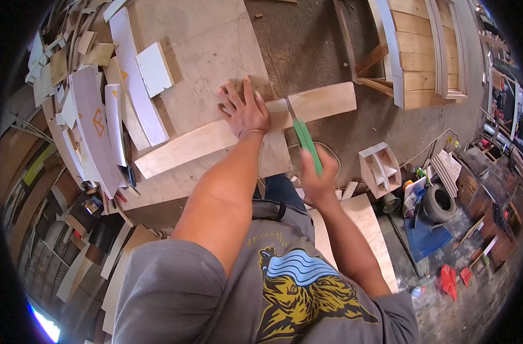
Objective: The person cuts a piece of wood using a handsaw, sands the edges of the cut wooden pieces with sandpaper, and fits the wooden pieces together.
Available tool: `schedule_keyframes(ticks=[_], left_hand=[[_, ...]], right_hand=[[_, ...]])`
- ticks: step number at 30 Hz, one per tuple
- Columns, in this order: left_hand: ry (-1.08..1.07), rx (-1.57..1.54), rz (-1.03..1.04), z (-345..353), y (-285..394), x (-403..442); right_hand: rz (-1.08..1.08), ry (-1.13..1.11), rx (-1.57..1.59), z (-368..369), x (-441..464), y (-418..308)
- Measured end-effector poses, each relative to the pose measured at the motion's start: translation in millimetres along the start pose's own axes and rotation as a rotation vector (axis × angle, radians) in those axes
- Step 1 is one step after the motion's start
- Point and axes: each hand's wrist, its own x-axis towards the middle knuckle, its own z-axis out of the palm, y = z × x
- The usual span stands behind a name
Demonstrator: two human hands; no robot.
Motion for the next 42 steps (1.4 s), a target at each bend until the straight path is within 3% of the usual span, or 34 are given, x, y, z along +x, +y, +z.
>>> schedule_keyframes(ticks=[2, 5, 8, 9, 12, 16, 19, 22, 23, 27, 30, 33, 36, 39, 42], left_hand=[[0.019, 0.001, 0.002, 0, 0, 2], [0.03, -0.006, -0.003, 3, 1, 0], [0.056, -0.006, 0.005, 4, 2, 4], [0.064, 0.007, 0.003, 6, 0, 3], [0.059, -0.01, 0.003, 2, 2, 3], [0.05, -0.01, 0.023, 0, 1, -1], [0.024, -0.018, 0.002, 1, 2, -1], [0.023, -0.025, 0.011, 2, 0, 0], [0.018, 0.01, 0.014, 1, -3, -5], [0.006, 0.01, -0.002, 1, 2, -5], [0.007, -0.006, 0.015, -1, 0, -2], [0.012, -0.001, 0.019, -2, 0, -4], [0.013, 0.003, 0.012, 0, 1, -2], [0.012, 0.034, 0.004, 0, 3, 2], [0.003, 0.011, -0.002, -1, 2, 0]], right_hand=[[-0.013, 0.028, 0.011, 6, 11, -18], [0.059, -0.005, 0.054, -31, -49, -39], [-0.004, 0.015, 0.061, -25, -53, -16], [-0.117, 0.043, -0.015, -7, -17, 4], [0.003, 0.037, 0.012, 13, 32, -17], [0.065, 0.048, 0.104, -21, -53, -30], [-0.07, 0.074, 0.013, -2, -33, -5], [0.009, 0.055, -0.039, 15, 5, -22], [0.11, 0.057, 0.067, 5, -5, -16], [0.008, 0.073, 0.118, -23, -72, -14], [0.013, 0.032, 0.031, 5, -6, 14], [0.039, 0.047, 0.008, 6, 3, -13], [0.026, 0.125, 0.157, -18, -71, -26], [-0.069, 0.108, 0.112, -4, -36, -1], [0.059, 0.063, 0.043, 15, 17, -17]])
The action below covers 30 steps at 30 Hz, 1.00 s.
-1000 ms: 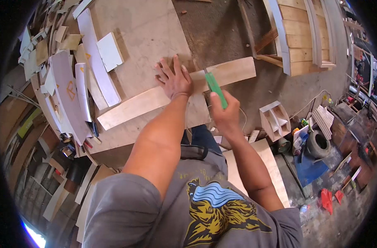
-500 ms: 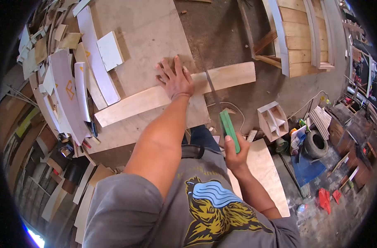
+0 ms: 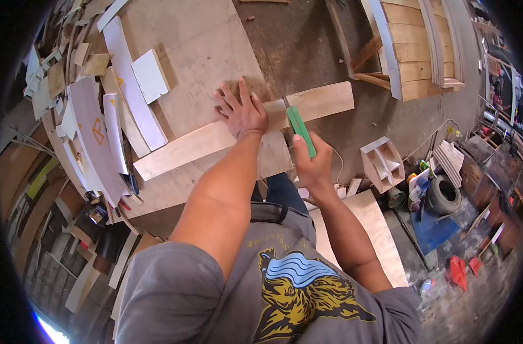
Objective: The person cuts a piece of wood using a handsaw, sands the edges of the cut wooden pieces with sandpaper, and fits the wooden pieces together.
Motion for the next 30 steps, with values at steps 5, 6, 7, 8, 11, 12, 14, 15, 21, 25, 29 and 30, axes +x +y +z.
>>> schedule_keyframes(ticks=[5, 6, 7, 8, 11, 12, 14, 15, 21, 25, 29, 30], left_hand=[[0.004, -0.013, -0.001, 1, 1, -1], [-0.005, -0.014, -0.002, -1, 2, 0], [-0.013, -0.014, -0.005, -2, 2, 0], [-0.02, -0.012, -0.003, -2, 1, -2], [-0.027, -0.008, 0.003, -5, -1, -3], [-0.022, -0.013, 0.004, -5, -1, -2], [-0.017, -0.019, -0.002, -2, 0, -3], [-0.011, -0.018, -0.005, 0, -1, -3], [-0.024, -0.022, -0.003, -5, 0, 1], [-0.001, -0.031, 0.005, -4, 0, 0], [-0.007, -0.032, -0.002, -4, 0, 0], [0.01, -0.021, 0.002, -3, 1, 3]], right_hand=[[0.017, -0.004, 0.098, -45, -84, -13], [0.026, 0.013, 0.12, -46, -85, -13], [0.022, -0.019, 0.043, -37, -61, -3], [0.03, -0.025, 0.031, -26, -38, -5], [0.011, 0.003, 0.031, -11, -13, -7], [0.031, 0.004, 0.056, -21, -31, -12], [0.081, -0.007, 0.097, -45, -84, -24], [0.046, -0.003, 0.101, -49, -89, -19], [0.061, -0.023, -0.037, -8, -4, -14], [0.053, -0.037, 0.082, -47, -70, -19], [-0.056, -0.018, -0.028, -7, 1, -1], [-0.037, -0.02, -0.026, -7, 6, -8]])
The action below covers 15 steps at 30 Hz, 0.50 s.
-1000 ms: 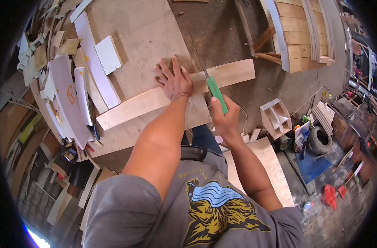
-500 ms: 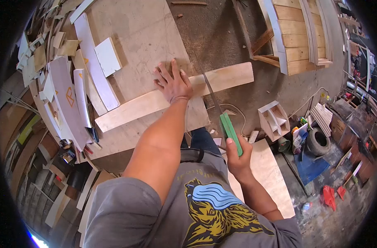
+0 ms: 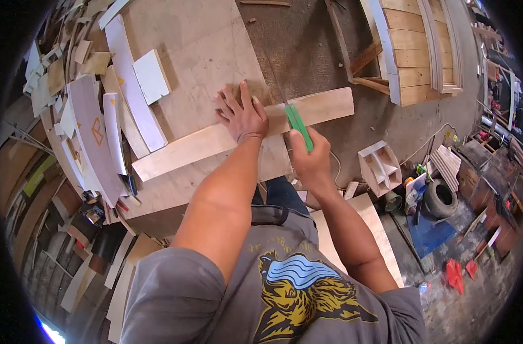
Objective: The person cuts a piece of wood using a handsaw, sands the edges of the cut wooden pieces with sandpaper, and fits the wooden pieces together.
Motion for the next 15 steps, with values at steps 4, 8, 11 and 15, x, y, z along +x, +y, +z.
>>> schedule_keyframes(ticks=[4, 8, 11, 15], left_hand=[[0.014, -0.017, 0.006, 3, -1, -3], [0.01, 0.008, -0.005, 3, -2, -6], [0.005, 0.013, 0.013, 3, -5, -8], [0.016, 0.0, 0.017, 5, -1, -5]], right_hand=[[0.035, 0.005, 0.06, -31, -64, -10], [-0.025, 0.02, -0.003, 0, -25, 33], [0.114, -0.022, 0.017, -5, -4, 5], [0.019, 0.044, 0.13, -18, -63, -6]])
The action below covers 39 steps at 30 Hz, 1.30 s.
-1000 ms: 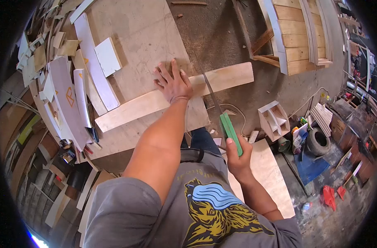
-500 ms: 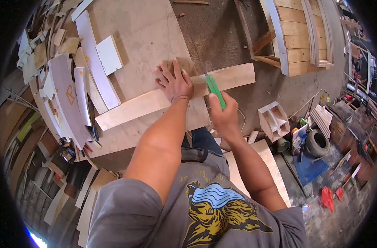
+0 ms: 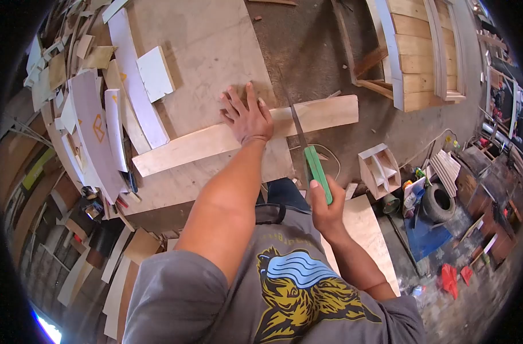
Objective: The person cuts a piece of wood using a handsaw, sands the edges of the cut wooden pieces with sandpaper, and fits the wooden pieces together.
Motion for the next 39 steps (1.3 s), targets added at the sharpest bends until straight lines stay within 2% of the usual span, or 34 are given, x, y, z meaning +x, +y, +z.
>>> schedule_keyframes(ticks=[3, 6, 9, 11, 13, 17, 18, 21, 22, 25, 28, 31, 32, 35, 39], left_hand=[[-0.003, -0.012, 0.004, 2, -5, -1], [-0.012, 0.002, 0.001, 0, -3, -4], [0.005, -0.002, 0.005, 0, -1, 3], [0.015, -0.01, 0.003, 0, -2, 3], [0.011, -0.02, 0.016, -2, -3, 0], [0.013, -0.006, 0.017, 1, 0, 7], [0.015, -0.006, 0.008, 1, 2, 8], [-0.014, 0.009, -0.014, -1, -1, -2], [-0.015, 0.011, -0.01, -2, 0, 0], [-0.028, 0.016, -0.006, -3, -1, 1], [-0.025, 0.013, -0.005, 0, -1, 1], [-0.032, 0.016, -0.02, -2, 1, 2], [-0.024, 0.008, -0.013, -2, 0, 3], [-0.001, -0.007, 0.0, -4, 2, 7], [0.015, -0.01, -0.001, -2, -1, 2]], right_hand=[[0.001, -0.081, -0.172, 19, 45, 35], [0.114, -0.077, -0.082, 24, 62, 11], [0.009, -0.038, -0.02, -4, 0, 5], [-0.051, -0.006, 0.008, 5, 2, 22], [-0.072, -0.038, -0.099, 15, 39, 40], [-0.03, -0.034, -0.106, 11, 28, 31], [-0.072, -0.025, -0.028, -1, 0, 23], [-0.005, -0.04, 0.001, -19, -30, 25], [-0.05, -0.062, -0.028, -9, -11, 36], [-0.012, -0.032, -0.107, 21, 54, 25], [-0.041, -0.04, -0.053, -9, 3, 22], [0.04, -0.008, 0.009, -16, -24, 15], [-0.011, -0.043, -0.053, -6, 1, 30], [0.003, -0.021, -0.11, 29, 60, 5], [0.114, -0.018, 0.022, -14, -22, -14]])
